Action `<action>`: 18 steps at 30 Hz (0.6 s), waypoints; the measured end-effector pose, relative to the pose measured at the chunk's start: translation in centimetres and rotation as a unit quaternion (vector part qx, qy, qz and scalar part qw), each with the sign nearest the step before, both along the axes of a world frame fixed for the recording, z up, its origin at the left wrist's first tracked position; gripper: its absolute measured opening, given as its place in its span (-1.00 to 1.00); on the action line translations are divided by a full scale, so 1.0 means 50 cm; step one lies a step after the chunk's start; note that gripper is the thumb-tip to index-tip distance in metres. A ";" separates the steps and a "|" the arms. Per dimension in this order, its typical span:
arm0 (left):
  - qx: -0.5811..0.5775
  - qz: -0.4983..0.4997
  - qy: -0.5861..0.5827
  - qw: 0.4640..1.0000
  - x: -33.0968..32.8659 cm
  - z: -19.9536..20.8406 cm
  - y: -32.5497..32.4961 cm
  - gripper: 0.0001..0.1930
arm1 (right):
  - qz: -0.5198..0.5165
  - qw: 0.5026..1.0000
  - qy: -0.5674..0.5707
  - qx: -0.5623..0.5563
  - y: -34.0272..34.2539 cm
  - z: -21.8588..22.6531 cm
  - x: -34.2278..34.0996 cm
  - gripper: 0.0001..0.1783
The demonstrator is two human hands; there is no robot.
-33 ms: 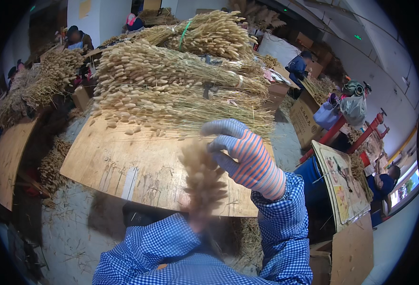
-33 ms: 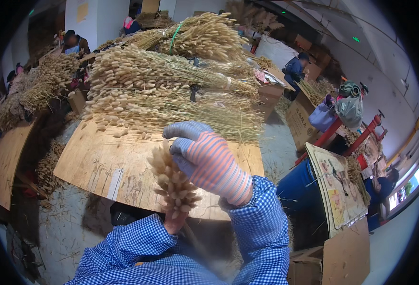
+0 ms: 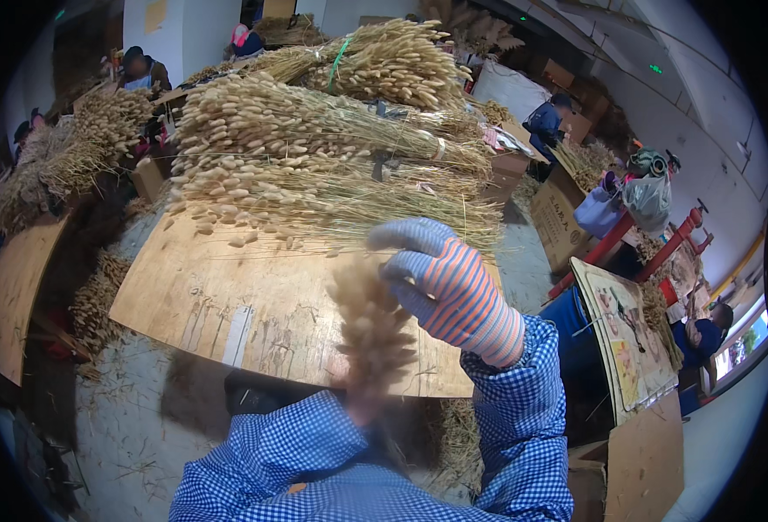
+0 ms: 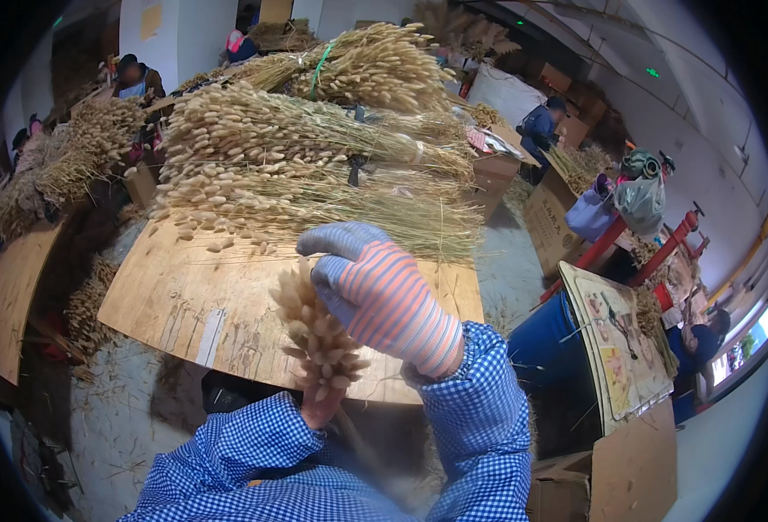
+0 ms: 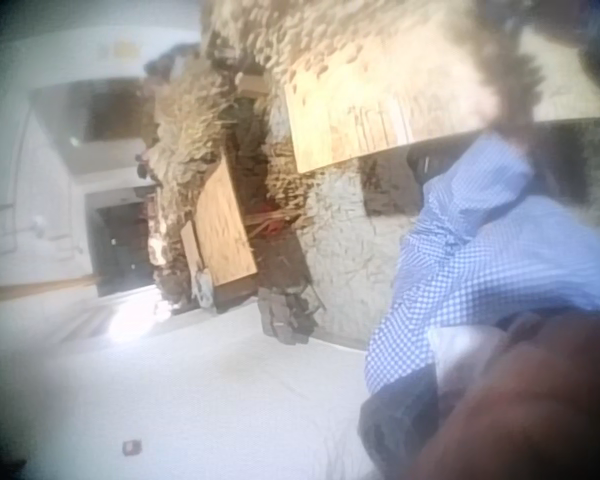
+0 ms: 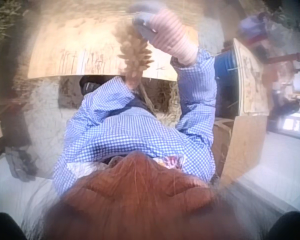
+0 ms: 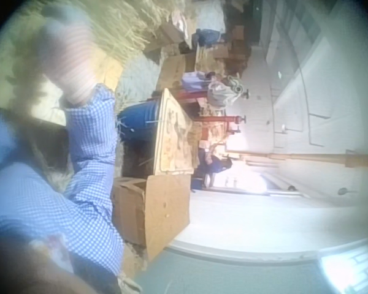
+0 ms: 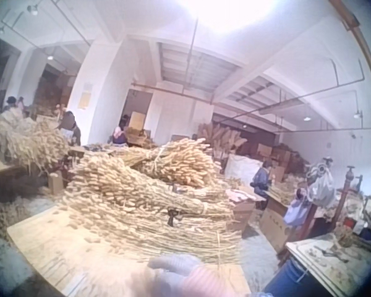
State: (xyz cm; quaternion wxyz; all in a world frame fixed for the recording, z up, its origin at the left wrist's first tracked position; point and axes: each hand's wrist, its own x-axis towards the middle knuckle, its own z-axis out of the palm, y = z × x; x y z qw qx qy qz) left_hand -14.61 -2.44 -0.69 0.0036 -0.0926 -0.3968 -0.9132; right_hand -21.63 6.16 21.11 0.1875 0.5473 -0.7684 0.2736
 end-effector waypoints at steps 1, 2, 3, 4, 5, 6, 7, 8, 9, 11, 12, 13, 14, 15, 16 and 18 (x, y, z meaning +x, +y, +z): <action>-0.024 -0.003 0.009 1.000 0.000 -0.007 -0.002 -0.44 | 0.001 0.997 0.068 0.019 -0.002 0.004 -0.002 -0.87; -0.049 -0.007 0.017 0.999 -0.001 -0.014 -0.003 -0.46 | -0.005 0.996 0.081 0.030 -0.004 0.006 -0.003 -0.87; -0.059 0.001 0.056 0.997 -0.002 -0.021 -0.004 -0.47 | -0.010 0.995 0.094 0.041 -0.006 0.007 -0.004 -0.86; -0.069 0.009 0.094 0.993 -0.003 -0.027 -0.005 -0.47 | -0.015 0.993 0.107 0.056 -0.008 0.007 -0.005 -0.86; -0.061 0.006 0.096 0.993 -0.003 -0.032 -0.006 -0.47 | -0.007 0.995 0.083 0.046 -0.009 0.005 -0.006 -0.86; -0.054 0.002 0.098 0.994 -0.005 -0.035 -0.007 -0.47 | 0.002 0.997 0.058 0.040 -0.010 0.003 -0.006 -0.86; -0.030 -0.012 0.064 0.997 -0.004 -0.036 -0.007 -0.47 | 0.013 0.999 0.032 0.035 -0.011 0.000 -0.007 -0.87; 0.009 -0.029 0.044 0.999 -0.004 -0.036 -0.008 -0.48 | 0.016 0.999 0.022 0.036 -0.011 -0.003 -0.008 -0.86; -0.001 -0.021 0.032 0.999 -0.003 -0.034 -0.008 -0.48 | 0.020 0.999 0.011 0.037 -0.011 -0.005 -0.009 -0.86; 0.010 -0.011 0.035 0.999 -0.001 -0.029 -0.008 -0.49 | 0.035 0.999 -0.021 0.033 -0.011 -0.010 -0.009 -0.86; 0.017 -0.012 0.049 0.999 0.000 -0.025 -0.008 -0.49 | 0.045 0.998 -0.041 0.026 -0.010 -0.011 -0.009 -0.86; 0.024 -0.013 0.064 0.998 0.002 -0.022 -0.009 -0.48 | 0.049 0.996 -0.069 0.027 -0.010 -0.011 -0.008 -0.85; 0.040 -0.008 0.080 0.996 0.003 -0.020 -0.009 -0.47 | 0.042 0.997 -0.065 0.027 -0.009 -0.011 -0.006 -0.85; -0.006 -0.006 0.066 0.998 0.006 -0.019 -0.010 -0.46 | 0.031 0.996 -0.070 0.037 -0.008 -0.009 -0.003 -0.85; -0.046 0.000 0.054 0.997 0.007 -0.019 -0.012 -0.45 | 0.019 0.996 -0.075 0.045 -0.006 -0.007 0.001 -0.84; -0.073 -0.013 0.052 0.996 0.007 -0.022 -0.015 -0.44 | 0.020 0.995 -0.087 0.037 -0.007 -0.002 0.005 -0.82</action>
